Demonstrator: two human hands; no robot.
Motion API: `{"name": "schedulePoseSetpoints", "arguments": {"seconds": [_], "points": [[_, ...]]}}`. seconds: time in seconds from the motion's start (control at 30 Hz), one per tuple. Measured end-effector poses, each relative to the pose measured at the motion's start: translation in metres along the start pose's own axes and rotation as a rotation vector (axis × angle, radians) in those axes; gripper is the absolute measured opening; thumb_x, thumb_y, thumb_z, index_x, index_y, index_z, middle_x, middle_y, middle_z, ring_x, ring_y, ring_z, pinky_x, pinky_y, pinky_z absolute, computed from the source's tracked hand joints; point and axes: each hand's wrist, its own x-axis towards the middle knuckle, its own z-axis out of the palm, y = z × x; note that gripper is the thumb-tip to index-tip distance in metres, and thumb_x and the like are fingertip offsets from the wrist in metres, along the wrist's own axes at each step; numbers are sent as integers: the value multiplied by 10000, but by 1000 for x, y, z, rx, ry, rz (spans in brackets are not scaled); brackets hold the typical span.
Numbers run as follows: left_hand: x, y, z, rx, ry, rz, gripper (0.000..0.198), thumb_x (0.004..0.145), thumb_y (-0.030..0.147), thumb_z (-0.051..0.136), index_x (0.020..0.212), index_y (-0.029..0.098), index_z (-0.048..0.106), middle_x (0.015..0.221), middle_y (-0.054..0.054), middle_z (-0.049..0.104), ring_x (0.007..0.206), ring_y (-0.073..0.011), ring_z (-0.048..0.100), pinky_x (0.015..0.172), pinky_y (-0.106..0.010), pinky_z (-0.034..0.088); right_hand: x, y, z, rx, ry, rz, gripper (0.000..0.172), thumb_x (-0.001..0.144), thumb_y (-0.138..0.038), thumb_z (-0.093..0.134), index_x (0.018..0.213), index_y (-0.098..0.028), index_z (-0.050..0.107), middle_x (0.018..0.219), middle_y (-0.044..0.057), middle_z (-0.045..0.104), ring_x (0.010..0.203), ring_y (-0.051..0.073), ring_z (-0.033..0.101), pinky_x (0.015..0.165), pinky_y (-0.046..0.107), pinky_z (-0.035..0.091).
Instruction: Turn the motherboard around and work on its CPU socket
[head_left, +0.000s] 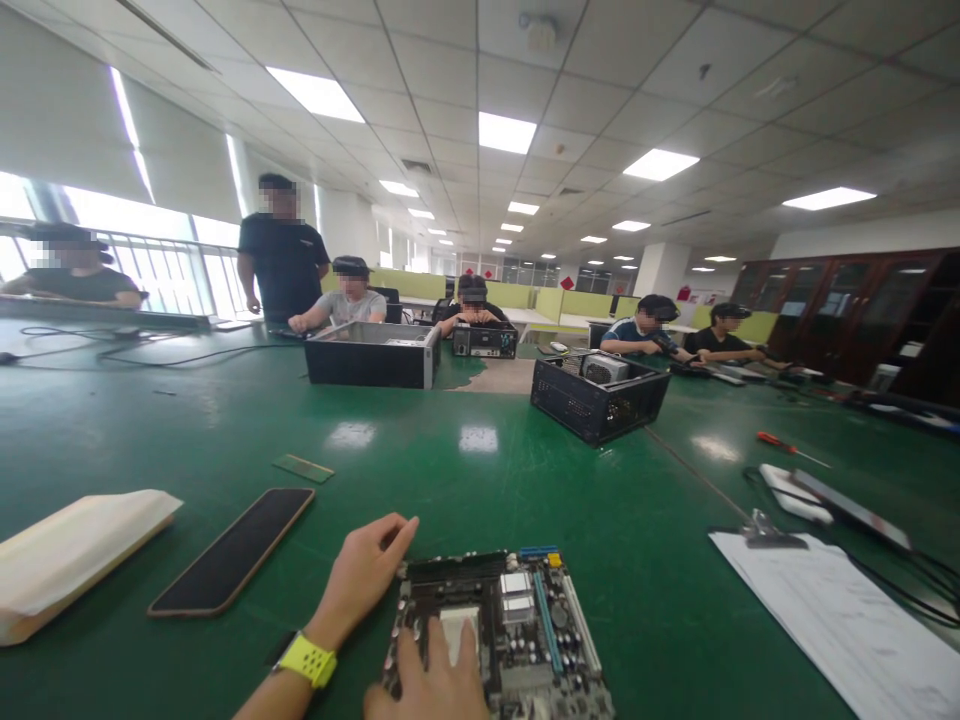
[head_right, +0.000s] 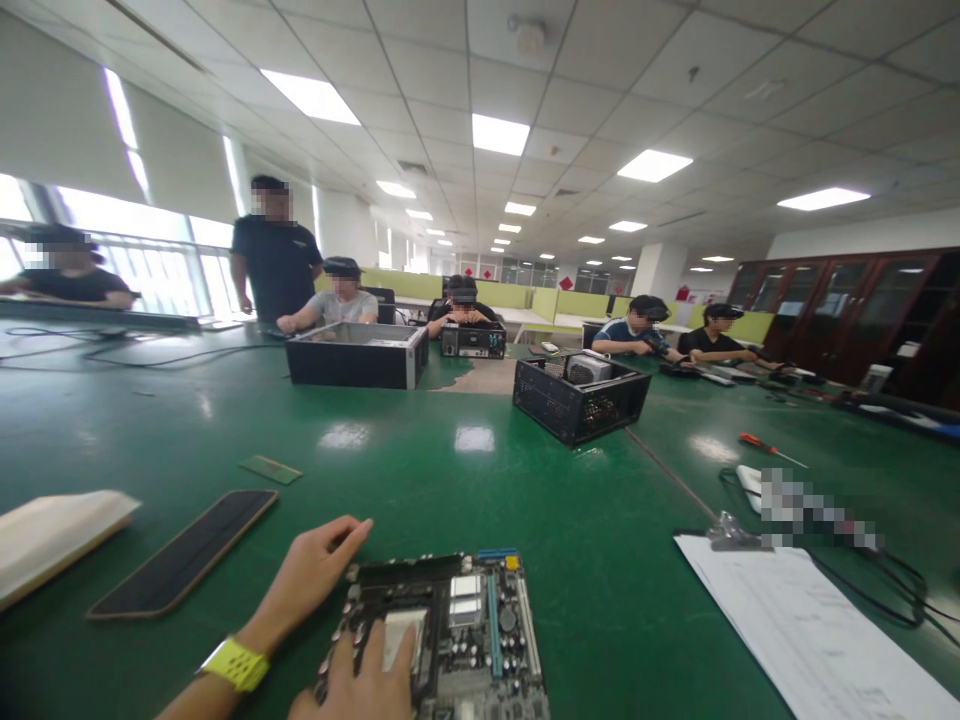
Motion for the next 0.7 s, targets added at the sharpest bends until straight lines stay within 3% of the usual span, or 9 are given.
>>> {"name": "schedulePoseSetpoints", "arguments": {"seconds": [0.13, 0.2, 0.3, 0.43, 0.57, 0.7], "points": [[-1, 1, -1, -26, -23, -13, 452, 826, 559, 412, 593, 193, 536, 571, 28, 545, 578, -148, 496, 562, -217, 381, 1, 47, -63, -98, -2, -146, 367, 755, -432, 567, 1089, -300, 643, 1362, 64, 471, 1260, 377, 353, 1025, 639, 149], [-1, 1, 0, -30, -37, -11, 456, 835, 557, 399, 596, 193, 533, 583, 23, 547, 581, -150, 496, 562, -219, 378, 8, 84, -98, -157, 60, -53, 363, 807, -377, 495, 1143, -303, 611, 1355, 41, 480, 1253, 306, 384, 1057, 558, 165], [-2, 1, 2, -36, -48, 0, 460, 847, 544, 387, 585, 191, 521, 568, 25, 525, 567, -146, 479, 554, -222, 364, 25, 149, -136, -261, 182, 184, 438, 847, -327, 431, 1261, -228, 536, 1371, 90, 455, 1267, 275, 375, 1047, 455, 246], [-2, 1, 3, -42, -57, 0, 450, 838, 546, 412, 592, 187, 528, 574, 26, 531, 565, -147, 483, 555, -227, 355, 40, 210, -152, -336, 256, 345, 456, 885, -379, 403, 1293, -201, 497, 1382, 102, 439, 1291, 257, 343, 1055, 430, 225], [-2, 2, 3, -36, -69, 2, 452, 838, 549, 415, 592, 190, 535, 572, 26, 535, 564, -148, 490, 554, -226, 355, 42, 217, -153, -324, 265, 330, 395, 898, -381, 380, 1207, -222, 568, 1306, 77, 519, 1224, 241, 416, 1024, 415, 257], [-4, 5, 7, -36, -85, 35, 435, 837, 528, 435, 589, 190, 551, 570, 28, 543, 552, -144, 486, 544, -224, 350, 34, 187, -157, -283, 260, 313, 366, 890, -450, 380, 962, -250, 677, 1085, 53, 647, 1041, 243, 538, 886, 390, 363]]}}
